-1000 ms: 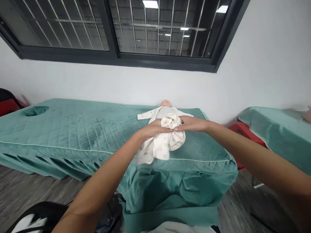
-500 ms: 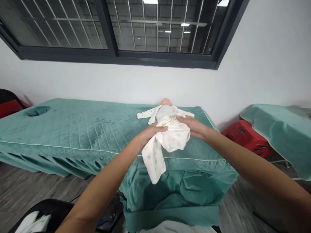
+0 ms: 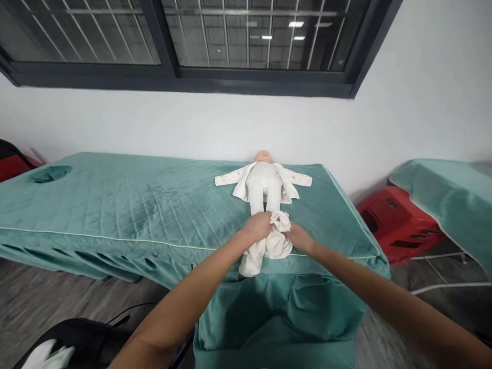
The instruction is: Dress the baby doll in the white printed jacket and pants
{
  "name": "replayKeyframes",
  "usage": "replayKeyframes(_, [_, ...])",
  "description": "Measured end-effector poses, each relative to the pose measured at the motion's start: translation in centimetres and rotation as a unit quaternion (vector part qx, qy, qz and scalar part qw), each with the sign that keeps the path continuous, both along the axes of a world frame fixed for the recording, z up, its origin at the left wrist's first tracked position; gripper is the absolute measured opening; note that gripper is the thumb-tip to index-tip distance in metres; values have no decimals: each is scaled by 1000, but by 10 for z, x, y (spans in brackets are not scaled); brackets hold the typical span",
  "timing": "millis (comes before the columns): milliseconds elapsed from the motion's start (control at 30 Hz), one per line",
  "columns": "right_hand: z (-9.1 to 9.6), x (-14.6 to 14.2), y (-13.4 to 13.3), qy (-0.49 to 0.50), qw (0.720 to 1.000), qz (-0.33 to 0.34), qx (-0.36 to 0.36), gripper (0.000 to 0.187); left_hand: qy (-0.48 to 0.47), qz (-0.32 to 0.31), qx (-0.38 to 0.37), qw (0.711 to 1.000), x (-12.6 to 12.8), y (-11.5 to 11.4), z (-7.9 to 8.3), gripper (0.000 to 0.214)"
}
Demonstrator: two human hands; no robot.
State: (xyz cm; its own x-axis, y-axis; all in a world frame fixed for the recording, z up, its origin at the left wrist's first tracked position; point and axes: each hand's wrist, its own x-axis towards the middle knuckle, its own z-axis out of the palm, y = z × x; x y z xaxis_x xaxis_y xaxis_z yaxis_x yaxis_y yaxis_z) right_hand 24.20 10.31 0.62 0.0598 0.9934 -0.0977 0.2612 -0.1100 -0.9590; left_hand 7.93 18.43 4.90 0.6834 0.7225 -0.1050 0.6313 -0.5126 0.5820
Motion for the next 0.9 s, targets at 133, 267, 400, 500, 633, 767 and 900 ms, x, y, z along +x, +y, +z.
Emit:
replayKeyframes(133, [-19, 1, 4, -1, 998, -58, 22, 36, 23, -52, -20, 998, 1, 9, 2, 28])
replayKeyframes(267, [-28, -5, -5, 167, 982, -92, 2, 42, -82, -106, -133, 982, -9, 21, 13, 33])
replayKeyframes(400, [-26, -3, -2, 306, 946, -101, -13, 51, -168, -64, -355, 917, -16, 36, 21, 42])
replayKeyframes(500, [-27, 7, 17, 268, 956, -116, 19, 51, -225, -7, -475, 851, -11, 50, 22, 53])
replayKeyframes(633, [-36, 17, 50, 221, 962, -148, 62, 47, -264, 67, -463, 843, 6, 74, 26, 50])
replayKeyframes(767, [-38, 16, 78, 262, 950, -162, 50, 53, -244, 57, -309, 917, 25, 98, 34, 33])
replayKeyframes(900, [-31, 15, 102, 225, 956, -175, 66, 52, -208, 51, -155, 965, 39, 113, 36, 24])
